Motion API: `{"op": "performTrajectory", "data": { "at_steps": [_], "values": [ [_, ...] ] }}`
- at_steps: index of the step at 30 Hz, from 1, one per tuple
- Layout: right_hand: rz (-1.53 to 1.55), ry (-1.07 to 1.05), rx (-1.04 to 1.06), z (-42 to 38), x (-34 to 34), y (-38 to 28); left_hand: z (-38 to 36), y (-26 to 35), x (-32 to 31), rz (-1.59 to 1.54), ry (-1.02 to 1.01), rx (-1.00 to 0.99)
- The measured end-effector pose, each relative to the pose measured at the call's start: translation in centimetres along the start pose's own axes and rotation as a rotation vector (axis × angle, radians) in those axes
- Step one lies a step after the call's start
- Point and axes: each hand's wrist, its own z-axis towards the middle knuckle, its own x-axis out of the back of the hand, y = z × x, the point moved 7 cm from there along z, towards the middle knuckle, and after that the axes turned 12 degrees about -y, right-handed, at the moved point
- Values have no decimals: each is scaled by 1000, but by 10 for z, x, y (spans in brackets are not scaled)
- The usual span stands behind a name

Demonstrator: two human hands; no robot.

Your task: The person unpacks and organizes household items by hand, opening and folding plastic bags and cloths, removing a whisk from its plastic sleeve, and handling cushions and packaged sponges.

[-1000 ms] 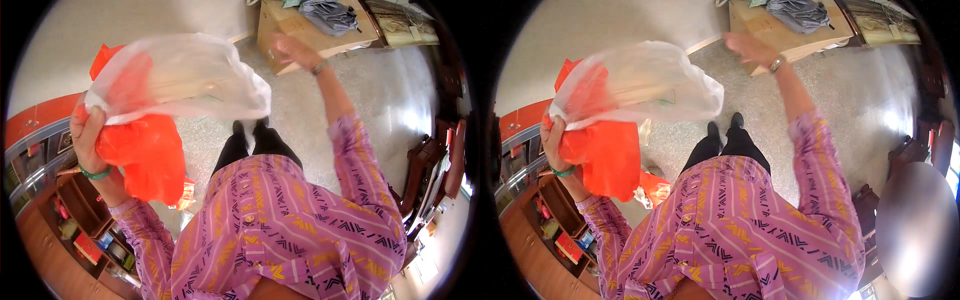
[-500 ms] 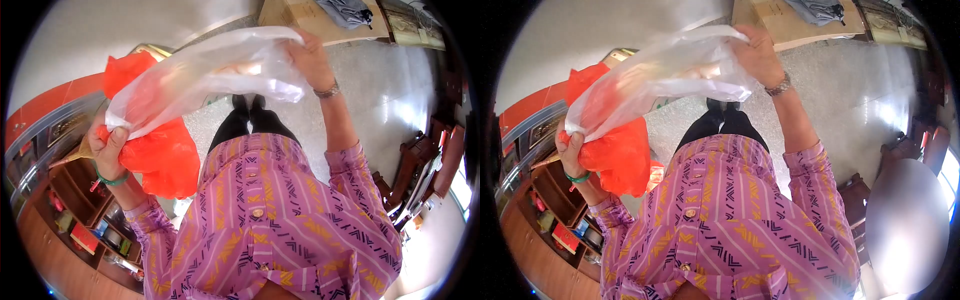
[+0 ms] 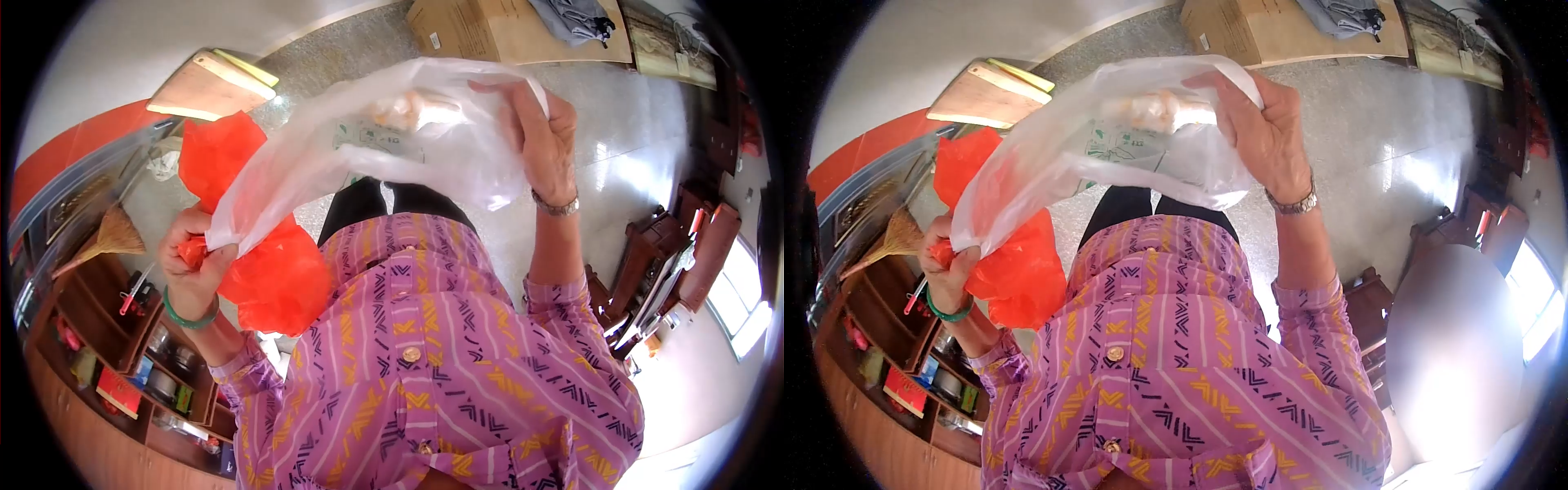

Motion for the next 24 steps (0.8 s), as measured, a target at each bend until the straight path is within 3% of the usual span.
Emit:
{"op": "performTrajectory", "data": {
  "at_steps": [6,8,10,12,14,16,18,19,22,24],
  "values": [
    [-128,38,46,-19,-20,-7,-19,-44,11,156,39,229],
    [-180,18,57,-18,-26,-9,-25,-57,27,117,254,244],
    [-190,24,50,-19,-32,-7,-23,-63,35,186,254,240],
    [-154,71,13,-17,-37,-4,-28,-61,53,142,489,197],
    [-116,121,-15,-20,-35,4,-34,-71,49,75,534,161],
    [-72,145,-63,-19,-40,9,-51,-91,51,104,669,284],
    [-25,138,-30,-10,-42,20,-49,-119,16,52,564,349],
    [20,133,1,-9,-48,21,-43,-124,-4,64,359,322],
    [110,125,-43,-4,-57,26,-12,-133,-57,-72,94,250],
    [107,62,-66,-6,-69,29,-4,-139,-67,-654,306,352]
  ]
}}
